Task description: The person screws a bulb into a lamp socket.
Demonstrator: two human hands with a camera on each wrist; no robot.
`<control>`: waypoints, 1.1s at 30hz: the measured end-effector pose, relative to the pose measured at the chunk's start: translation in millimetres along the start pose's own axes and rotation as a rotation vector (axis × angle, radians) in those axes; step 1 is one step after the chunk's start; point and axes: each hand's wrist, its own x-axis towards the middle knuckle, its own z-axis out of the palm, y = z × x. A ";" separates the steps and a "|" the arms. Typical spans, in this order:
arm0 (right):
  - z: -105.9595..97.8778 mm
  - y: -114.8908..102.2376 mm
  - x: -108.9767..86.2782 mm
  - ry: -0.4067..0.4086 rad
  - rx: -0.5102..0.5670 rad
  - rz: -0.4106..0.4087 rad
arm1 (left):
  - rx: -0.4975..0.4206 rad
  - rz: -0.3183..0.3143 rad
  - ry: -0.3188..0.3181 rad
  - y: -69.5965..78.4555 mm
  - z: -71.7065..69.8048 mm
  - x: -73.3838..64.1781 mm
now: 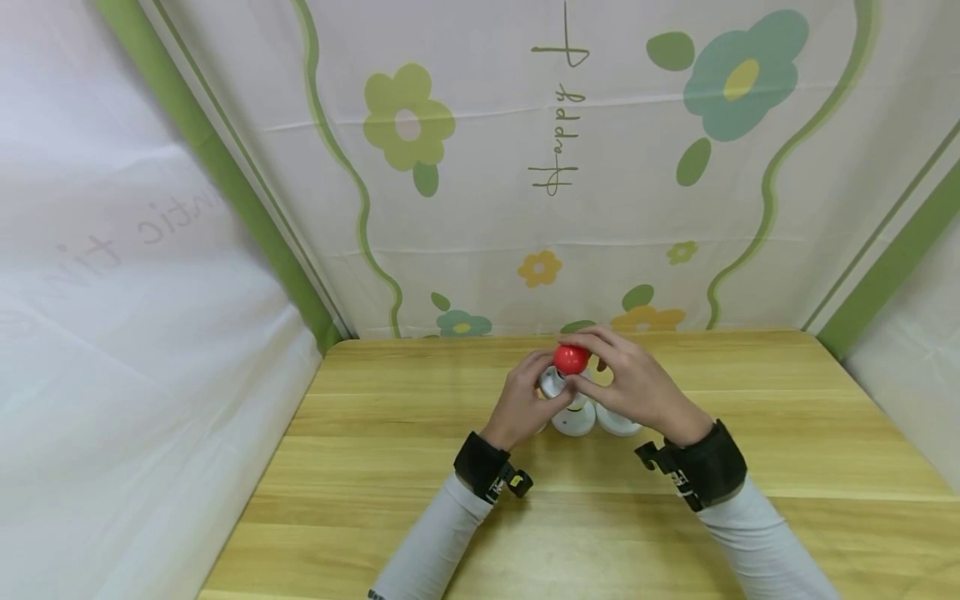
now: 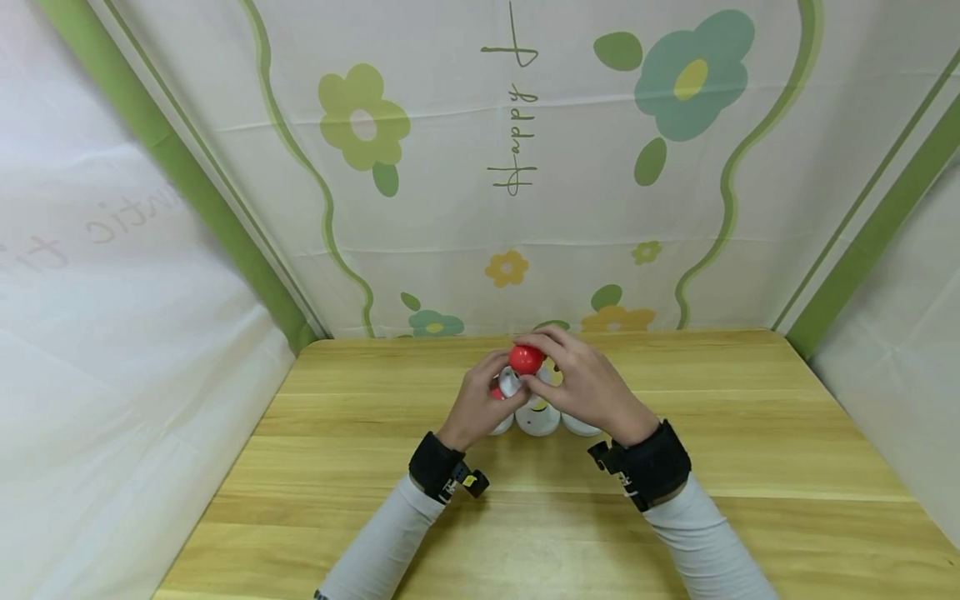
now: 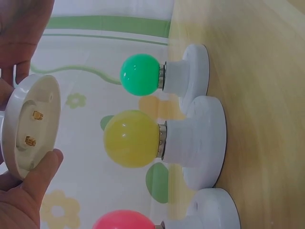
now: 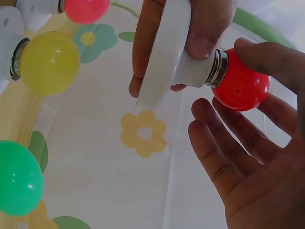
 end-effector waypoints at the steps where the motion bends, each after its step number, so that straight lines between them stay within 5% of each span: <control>1: 0.0 -0.1 0.1 0.003 -0.004 0.007 | 0.000 -0.003 -0.001 0.0 0.1 0.1; 15: -2.6 -0.9 -1.5 -0.049 -0.075 0.093 | -0.012 -0.038 -0.032 1.3 0.4 -1.1; 25: -8.3 0.6 -3.6 -0.073 0.020 -0.019 | -0.037 -0.019 -0.020 2.1 1.1 -0.7; 33: -8.2 1.5 -3.4 -0.029 -0.006 -0.041 | -0.020 -0.008 -0.018 2.5 0.6 -1.2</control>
